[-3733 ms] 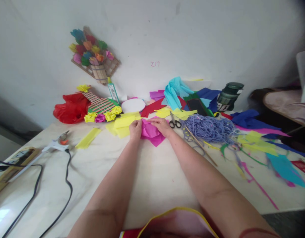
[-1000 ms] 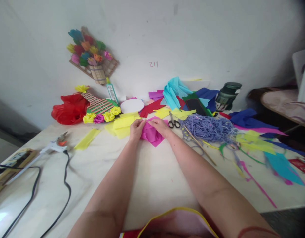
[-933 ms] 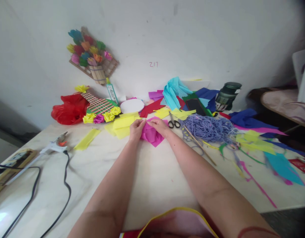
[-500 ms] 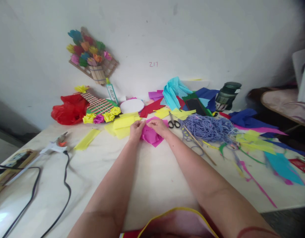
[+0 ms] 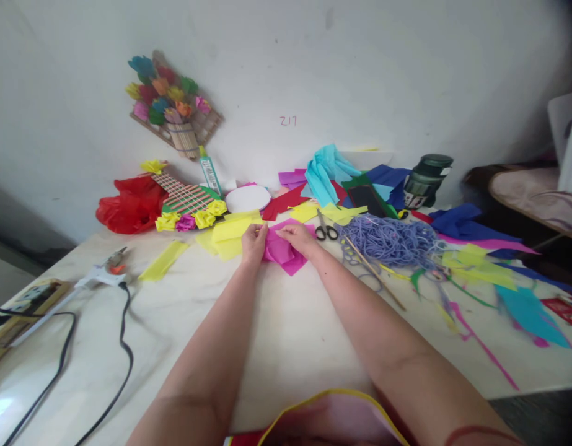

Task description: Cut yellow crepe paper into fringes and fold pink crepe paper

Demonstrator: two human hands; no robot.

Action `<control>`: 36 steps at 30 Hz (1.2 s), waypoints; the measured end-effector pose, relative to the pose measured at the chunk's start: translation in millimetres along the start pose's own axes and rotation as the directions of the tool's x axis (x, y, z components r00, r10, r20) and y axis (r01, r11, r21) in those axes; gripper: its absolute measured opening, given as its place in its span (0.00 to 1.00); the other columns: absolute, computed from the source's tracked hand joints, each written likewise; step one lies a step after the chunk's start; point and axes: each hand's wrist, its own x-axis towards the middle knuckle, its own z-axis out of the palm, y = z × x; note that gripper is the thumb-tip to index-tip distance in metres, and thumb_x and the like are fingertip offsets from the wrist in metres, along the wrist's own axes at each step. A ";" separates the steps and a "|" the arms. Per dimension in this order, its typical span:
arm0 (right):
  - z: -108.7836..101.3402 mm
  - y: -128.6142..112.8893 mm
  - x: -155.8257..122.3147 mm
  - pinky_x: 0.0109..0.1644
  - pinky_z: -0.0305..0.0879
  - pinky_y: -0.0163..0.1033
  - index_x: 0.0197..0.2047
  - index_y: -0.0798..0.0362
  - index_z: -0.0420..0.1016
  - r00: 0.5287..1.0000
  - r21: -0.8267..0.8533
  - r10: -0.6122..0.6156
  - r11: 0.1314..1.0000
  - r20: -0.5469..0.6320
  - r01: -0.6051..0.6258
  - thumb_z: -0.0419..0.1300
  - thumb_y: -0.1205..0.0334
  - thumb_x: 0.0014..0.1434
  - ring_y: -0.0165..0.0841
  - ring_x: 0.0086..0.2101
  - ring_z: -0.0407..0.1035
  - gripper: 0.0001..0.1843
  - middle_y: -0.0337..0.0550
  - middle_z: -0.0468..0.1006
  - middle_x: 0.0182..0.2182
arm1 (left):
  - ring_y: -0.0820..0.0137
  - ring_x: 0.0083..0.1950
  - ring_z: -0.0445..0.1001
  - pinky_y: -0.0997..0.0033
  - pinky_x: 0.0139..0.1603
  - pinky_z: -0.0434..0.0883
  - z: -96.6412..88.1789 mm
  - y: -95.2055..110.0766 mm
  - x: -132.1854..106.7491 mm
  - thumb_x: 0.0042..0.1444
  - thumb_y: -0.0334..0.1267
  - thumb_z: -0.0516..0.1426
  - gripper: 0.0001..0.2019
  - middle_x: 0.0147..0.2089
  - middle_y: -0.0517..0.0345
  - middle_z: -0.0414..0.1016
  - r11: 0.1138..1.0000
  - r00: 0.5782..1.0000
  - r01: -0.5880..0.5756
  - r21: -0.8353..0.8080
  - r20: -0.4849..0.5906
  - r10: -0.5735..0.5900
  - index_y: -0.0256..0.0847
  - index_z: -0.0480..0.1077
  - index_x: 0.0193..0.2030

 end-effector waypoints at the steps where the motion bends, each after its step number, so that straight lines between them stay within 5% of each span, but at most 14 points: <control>1: -0.3 -0.1 0.2 0.25 0.53 0.32 0.20 0.55 0.65 1.000 -0.015 -0.003 1.000 -0.006 0.002 0.56 0.53 0.46 0.26 0.21 0.56 0.14 0.35 0.63 0.18 | 0.77 0.20 0.58 0.77 0.21 0.56 -0.3 -0.1 0.5 0.46 0.50 0.56 0.15 0.19 0.64 0.62 0.999 1.000 -0.001 0.032 -0.006 0.002 0.39 0.64 0.25; 11: 0.5 -5.7 -0.1 0.27 0.52 0.32 0.18 0.54 0.62 0.999 -0.061 -0.034 0.998 -0.025 0.033 0.55 0.54 0.47 0.26 0.21 0.54 0.14 0.33 0.61 0.17 | 0.75 0.21 0.56 0.75 0.23 0.54 -1.1 5.3 -0.2 0.47 0.47 0.56 0.14 0.16 0.64 0.59 0.978 0.993 -0.061 0.201 -0.082 0.079 0.40 0.62 0.20; 24: -1.6 -3.8 -1.6 0.24 0.49 0.32 0.19 0.55 0.62 0.999 0.052 0.008 0.999 0.031 -0.010 0.57 0.50 0.46 0.24 0.20 0.52 0.17 0.32 0.59 0.16 | 0.76 0.23 0.54 0.76 0.25 0.53 4.6 13.2 -8.6 0.50 0.48 0.53 0.15 0.18 0.65 0.55 0.973 0.986 -0.158 0.171 0.075 0.147 0.39 0.60 0.20; 36: -1.1 -3.4 -2.1 0.24 0.52 0.32 0.22 0.55 0.67 0.998 0.102 0.058 0.993 0.014 -0.060 0.58 0.50 0.44 0.25 0.20 0.55 0.16 0.33 0.63 0.17 | 0.75 0.22 0.53 0.74 0.25 0.51 1.2 16.3 -6.2 0.48 0.46 0.55 0.17 0.15 0.64 0.55 0.955 0.983 -0.155 0.255 -0.053 0.174 0.41 0.58 0.16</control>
